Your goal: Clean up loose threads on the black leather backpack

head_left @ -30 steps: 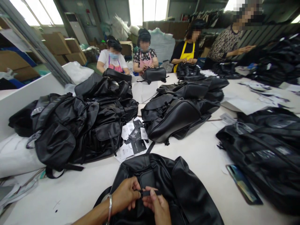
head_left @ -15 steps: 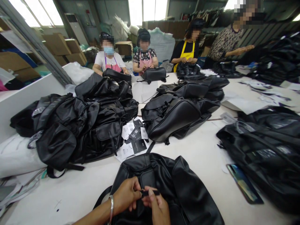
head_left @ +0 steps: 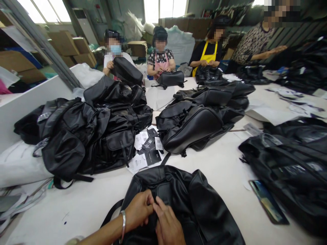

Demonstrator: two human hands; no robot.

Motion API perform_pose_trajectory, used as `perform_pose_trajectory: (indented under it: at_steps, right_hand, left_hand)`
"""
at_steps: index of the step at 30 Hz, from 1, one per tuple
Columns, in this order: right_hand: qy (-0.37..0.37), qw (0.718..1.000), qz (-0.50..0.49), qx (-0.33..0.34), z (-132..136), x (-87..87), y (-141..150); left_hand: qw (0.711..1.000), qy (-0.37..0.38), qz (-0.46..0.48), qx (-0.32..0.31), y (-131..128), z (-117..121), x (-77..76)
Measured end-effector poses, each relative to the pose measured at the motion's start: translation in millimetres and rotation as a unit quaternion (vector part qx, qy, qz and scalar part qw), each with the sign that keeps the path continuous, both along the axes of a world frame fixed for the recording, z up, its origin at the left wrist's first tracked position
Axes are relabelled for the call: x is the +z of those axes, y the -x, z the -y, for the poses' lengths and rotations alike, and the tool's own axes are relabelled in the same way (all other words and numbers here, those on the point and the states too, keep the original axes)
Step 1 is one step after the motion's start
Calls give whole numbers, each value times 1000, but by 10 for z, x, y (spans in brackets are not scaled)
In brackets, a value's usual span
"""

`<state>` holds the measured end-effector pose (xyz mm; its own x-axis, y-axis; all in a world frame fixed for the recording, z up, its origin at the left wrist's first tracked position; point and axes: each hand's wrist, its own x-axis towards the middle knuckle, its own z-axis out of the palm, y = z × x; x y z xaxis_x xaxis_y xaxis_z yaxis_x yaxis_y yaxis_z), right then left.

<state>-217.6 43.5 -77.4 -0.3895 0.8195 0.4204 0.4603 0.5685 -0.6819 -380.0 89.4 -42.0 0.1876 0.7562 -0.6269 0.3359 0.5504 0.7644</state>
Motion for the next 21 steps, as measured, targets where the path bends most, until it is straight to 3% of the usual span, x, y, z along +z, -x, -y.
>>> perform_pose_trajectory:
  at_steps: [1, 3, 7, 9, 11, 14, 21]
  right_hand:
    - [19, 999, -8, 28, -46, 94, -26]
    - [131, 987, -64, 73, -148, 298, -59]
    - [397, 889, -212, 83, -345, 576, -51]
    - [449, 854, -253, 81, -427, 598, -50]
    - [475, 837, -259, 79, -493, 569, -73]
    - [493, 839, -214, 82, -555, 512, -136]
    - [448, 884, -79, 102, -620, 536, -155]
  left_hand:
    - [1000, 13, 16, -2, 20, -14, 2]
    - [998, 37, 50, -5, 65, -41, 21]
    - [990, 72, 121, -12, 156, -86, 113]
    - [984, 87, 156, -14, 192, -106, 171]
    - [978, 101, 183, -15, 218, -126, 223]
    - [970, 126, 208, -15, 239, -153, 261]
    - [971, 137, 190, -37, 272, -181, 177]
